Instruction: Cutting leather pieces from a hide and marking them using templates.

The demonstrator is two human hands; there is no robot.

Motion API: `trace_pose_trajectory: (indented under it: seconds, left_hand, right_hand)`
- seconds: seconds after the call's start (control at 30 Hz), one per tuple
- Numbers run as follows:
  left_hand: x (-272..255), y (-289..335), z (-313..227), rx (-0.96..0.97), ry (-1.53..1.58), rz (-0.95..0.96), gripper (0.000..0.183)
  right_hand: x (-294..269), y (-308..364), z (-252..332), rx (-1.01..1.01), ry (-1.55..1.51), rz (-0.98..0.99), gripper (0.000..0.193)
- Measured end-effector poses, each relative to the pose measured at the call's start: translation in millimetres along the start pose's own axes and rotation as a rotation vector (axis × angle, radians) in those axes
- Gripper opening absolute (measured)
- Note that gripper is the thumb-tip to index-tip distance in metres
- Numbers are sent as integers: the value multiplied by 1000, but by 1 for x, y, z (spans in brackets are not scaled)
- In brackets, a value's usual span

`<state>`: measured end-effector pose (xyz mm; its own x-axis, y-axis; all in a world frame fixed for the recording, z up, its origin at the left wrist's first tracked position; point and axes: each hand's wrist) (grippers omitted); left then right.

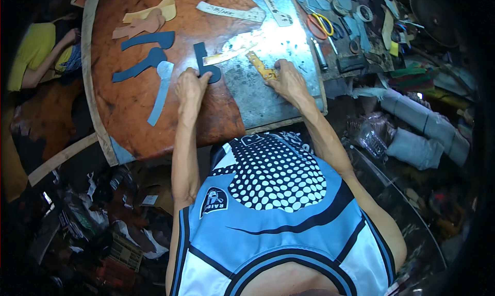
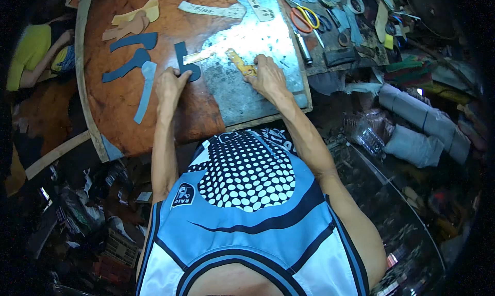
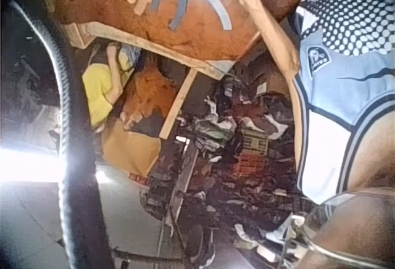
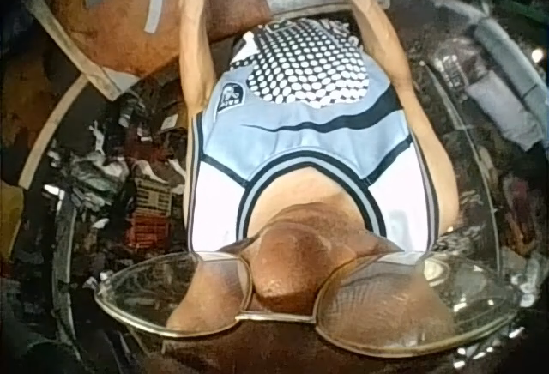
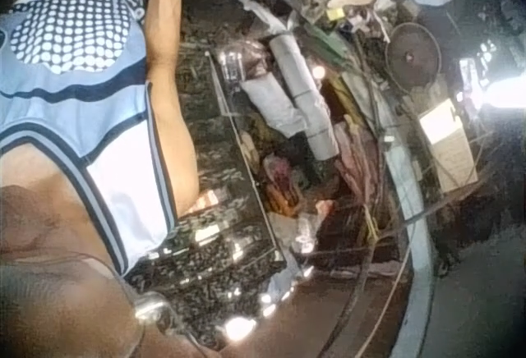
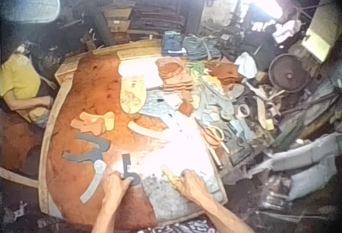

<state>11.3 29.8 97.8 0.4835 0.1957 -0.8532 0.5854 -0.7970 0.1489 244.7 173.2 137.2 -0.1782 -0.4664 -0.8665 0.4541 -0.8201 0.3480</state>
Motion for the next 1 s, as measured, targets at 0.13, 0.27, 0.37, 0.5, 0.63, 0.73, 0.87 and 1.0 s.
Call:
trace_pose_trajectory:
  seconds: [0.13,0.27,0.37,0.5,0.63,0.73,0.87,1.0]
  left_hand:
    - [4,-9,15,-43,165,87,35]
    - [-5,3,24,-176,565,132,28]
    - [-23,27,32,-247,870,167,22]
    - [-27,42,3,-305,1294,214,19]
    - [-4,29,-40,-194,1220,298,20]
    - [14,20,-51,-171,1172,364,21]
    - [27,20,-67,-178,1048,456,24]
    - [27,25,-90,-130,654,493,34]
  right_hand:
    - [0,1,0,53,-25,24,49]
    - [1,-7,-12,49,57,67,40]
    - [8,0,-9,29,-29,50,41]
    - [6,19,1,-11,12,-140,42]
    - [-1,15,2,6,18,-105,41]
    - [-14,5,-7,100,-120,98,32]
    - [-23,-19,-51,65,-680,60,20]
    - [-48,-61,-69,158,-872,31,19]
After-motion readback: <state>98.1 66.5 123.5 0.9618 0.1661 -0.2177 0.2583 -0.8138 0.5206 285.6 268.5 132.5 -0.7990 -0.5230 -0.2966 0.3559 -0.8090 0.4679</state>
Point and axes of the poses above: each hand's wrist, its own y-axis away from the middle knuckle, its own x-axis out of the palm, z = x × y, and after that the axes turned 8 degrees about x, right-handed
